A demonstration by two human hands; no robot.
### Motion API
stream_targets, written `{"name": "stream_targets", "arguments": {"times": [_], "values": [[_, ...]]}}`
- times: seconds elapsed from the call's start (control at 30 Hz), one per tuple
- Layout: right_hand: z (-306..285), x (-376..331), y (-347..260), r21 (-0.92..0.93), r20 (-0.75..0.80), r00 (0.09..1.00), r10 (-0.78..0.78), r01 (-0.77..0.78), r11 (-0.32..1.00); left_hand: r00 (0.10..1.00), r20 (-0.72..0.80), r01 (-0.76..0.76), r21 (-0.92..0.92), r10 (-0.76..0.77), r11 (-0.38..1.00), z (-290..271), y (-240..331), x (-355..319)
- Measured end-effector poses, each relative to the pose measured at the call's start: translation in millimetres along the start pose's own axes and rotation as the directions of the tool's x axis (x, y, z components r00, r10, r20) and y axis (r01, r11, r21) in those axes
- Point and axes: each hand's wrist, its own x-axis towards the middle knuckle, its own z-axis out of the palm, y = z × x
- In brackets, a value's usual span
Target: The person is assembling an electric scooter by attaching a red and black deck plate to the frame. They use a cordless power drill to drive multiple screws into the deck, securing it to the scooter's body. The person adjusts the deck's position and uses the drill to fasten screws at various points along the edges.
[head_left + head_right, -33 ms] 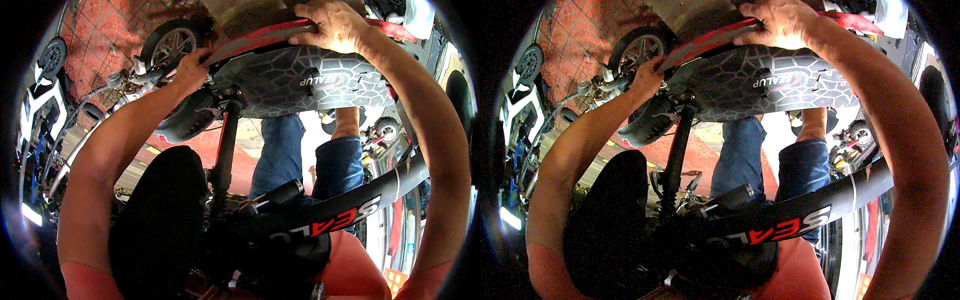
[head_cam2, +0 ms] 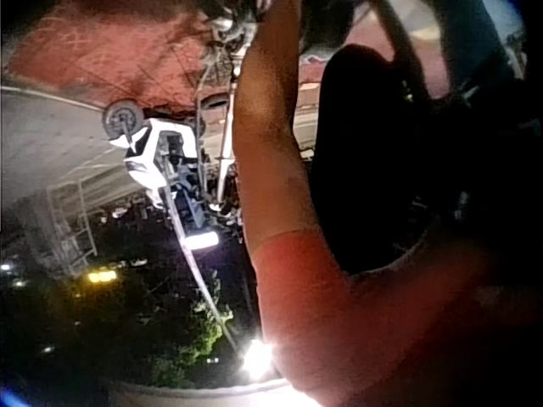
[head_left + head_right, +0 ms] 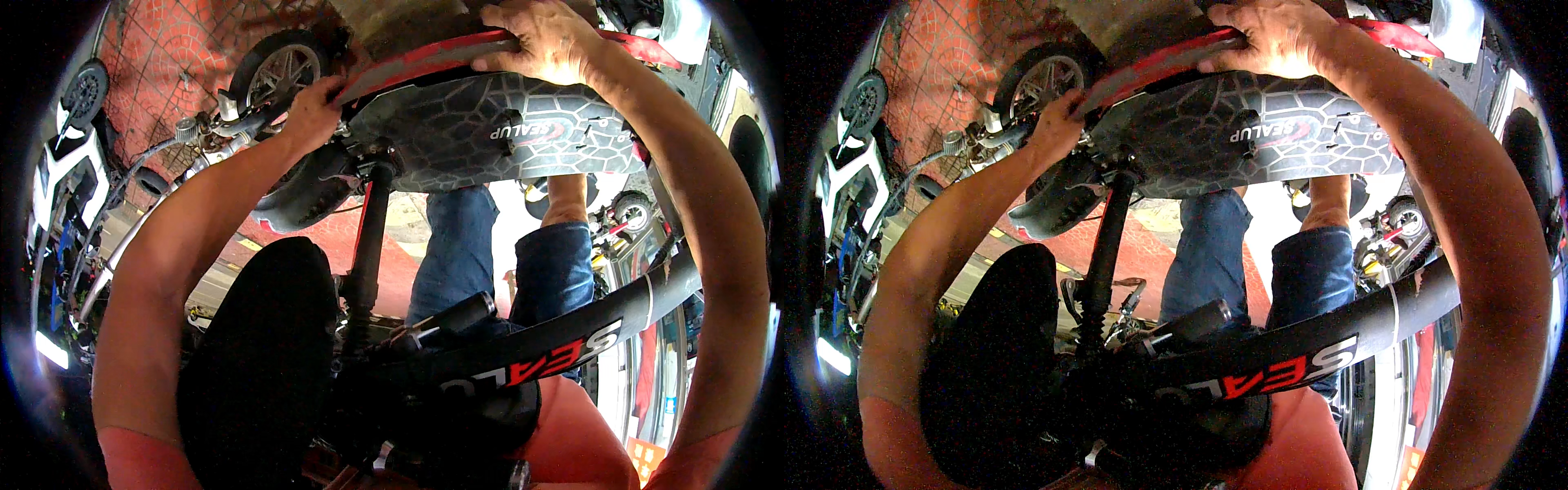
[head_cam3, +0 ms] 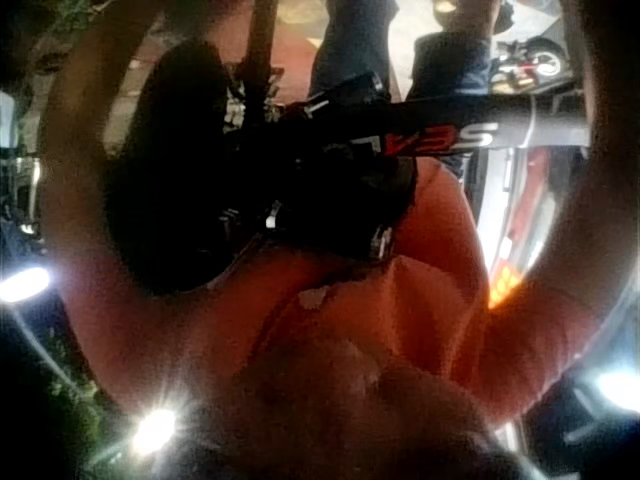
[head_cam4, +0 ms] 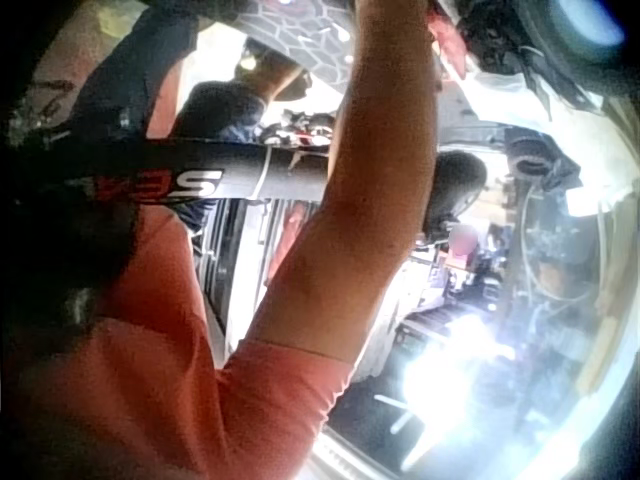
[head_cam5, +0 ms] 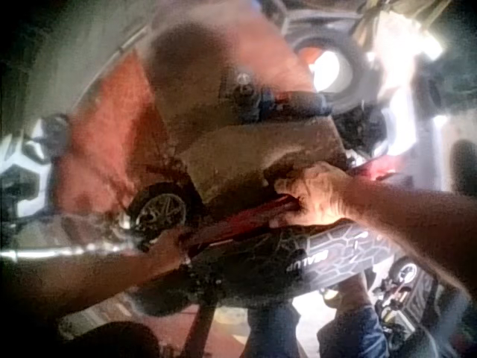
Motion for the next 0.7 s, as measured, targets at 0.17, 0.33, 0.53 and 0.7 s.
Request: {"name": "stream_targets", "arguments": {"times": [0.17, 0.33, 0.53, 0.7], "values": [[-20.7, 0.9, -8.8, 0.002, 0.108, 0.994, -0.002, 0.002, 1.000, 0.977, 0.102, -0.194, 0.086, 0.185, 0.977, -13.0, 3.1, 9.8], [-25.5, 7.5, -13.6, -0.016, 0.193, 0.981, 0.033, -0.031, 0.999, 0.987, 0.016, -0.163, 0.040, 0.162, 0.986, -2.9, -5.5, 6.8], [-22.0, 1.3, -7.5, -0.009, 0.169, 0.985, -0.032, 0.034, 0.999, 0.982, 0.161, -0.090, -0.046, 0.097, 0.995, -1.5, -27.0, 17.3], [29.9, -2.5, 13.4, -0.070, -0.267, 0.954, -0.139, 0.124, 0.990, 0.937, 0.341, 0.202, -0.341, -0.080, 0.918, -13.6, -20.3, 33.3]]}}
